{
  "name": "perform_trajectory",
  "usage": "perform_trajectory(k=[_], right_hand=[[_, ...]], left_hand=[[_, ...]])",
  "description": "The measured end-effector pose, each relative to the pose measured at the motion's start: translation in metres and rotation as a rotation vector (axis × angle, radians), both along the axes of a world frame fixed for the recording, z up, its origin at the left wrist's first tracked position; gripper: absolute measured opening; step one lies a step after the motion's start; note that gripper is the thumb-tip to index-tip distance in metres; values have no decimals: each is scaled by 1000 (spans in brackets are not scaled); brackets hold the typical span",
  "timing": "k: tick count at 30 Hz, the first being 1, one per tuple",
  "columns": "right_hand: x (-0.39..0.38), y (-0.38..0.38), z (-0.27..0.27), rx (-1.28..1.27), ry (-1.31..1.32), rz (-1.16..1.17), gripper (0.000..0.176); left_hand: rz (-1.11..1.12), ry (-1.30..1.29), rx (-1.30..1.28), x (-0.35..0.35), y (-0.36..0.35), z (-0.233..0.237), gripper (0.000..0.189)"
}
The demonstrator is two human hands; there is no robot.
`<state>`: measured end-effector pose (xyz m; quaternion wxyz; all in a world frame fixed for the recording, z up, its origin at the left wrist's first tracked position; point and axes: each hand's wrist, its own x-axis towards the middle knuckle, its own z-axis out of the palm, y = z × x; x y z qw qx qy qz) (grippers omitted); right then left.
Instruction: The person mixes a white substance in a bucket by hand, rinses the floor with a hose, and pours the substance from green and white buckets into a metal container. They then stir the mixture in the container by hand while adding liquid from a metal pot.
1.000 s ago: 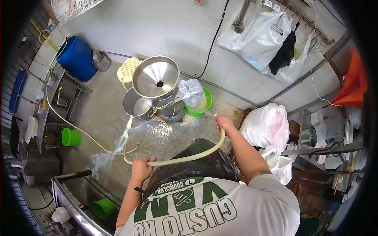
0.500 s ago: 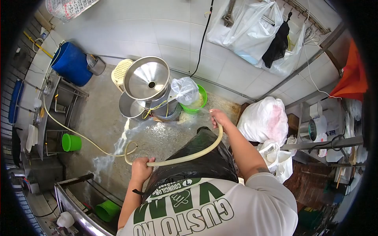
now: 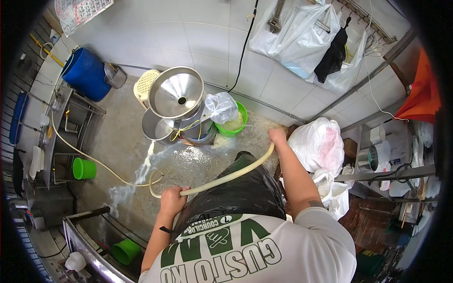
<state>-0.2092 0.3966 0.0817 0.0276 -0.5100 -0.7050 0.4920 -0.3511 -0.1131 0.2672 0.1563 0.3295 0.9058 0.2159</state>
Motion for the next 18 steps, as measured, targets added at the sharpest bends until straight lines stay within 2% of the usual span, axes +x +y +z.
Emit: perform_trajectory(k=[2, 3, 5, 6, 8, 9, 11, 15, 17, 18], right_hand=[[-3, 0, 24, 439, -370, 418, 32], [-4, -6, 29, 437, -372, 417, 32], [-9, -16, 39, 65, -65, -152, 34], [-6, -15, 41, 64, -66, -154, 34], [-3, -13, 45, 182, -198, 127, 36], [-3, -16, 50, 181, -197, 128, 36], [-6, -22, 61, 88, -108, -106, 36], [-4, -9, 53, 140, -151, -48, 35], [-2, 17, 22, 506, -607, 849, 35], [-1, 17, 23, 507, -604, 845, 35]], left_hand=[[-3, 6, 4, 1, -1, -2, 46], [-7, 11, 8, 1, -2, -3, 46], [-11, 6, 13, 2, -1, -2, 45], [-11, 3, 18, 2, 0, -2, 44], [-8, 0, -6, 2, 1, 1, 45], [-3, -4, -30, 2, 2, 1, 47], [2, -15, -41, 2, 3, 2, 47], [-3, -18, -29, 1, 7, 2, 46], [9, -34, -34, 2, 11, 1, 46], [21, -55, -40, 2, 13, 1, 45]])
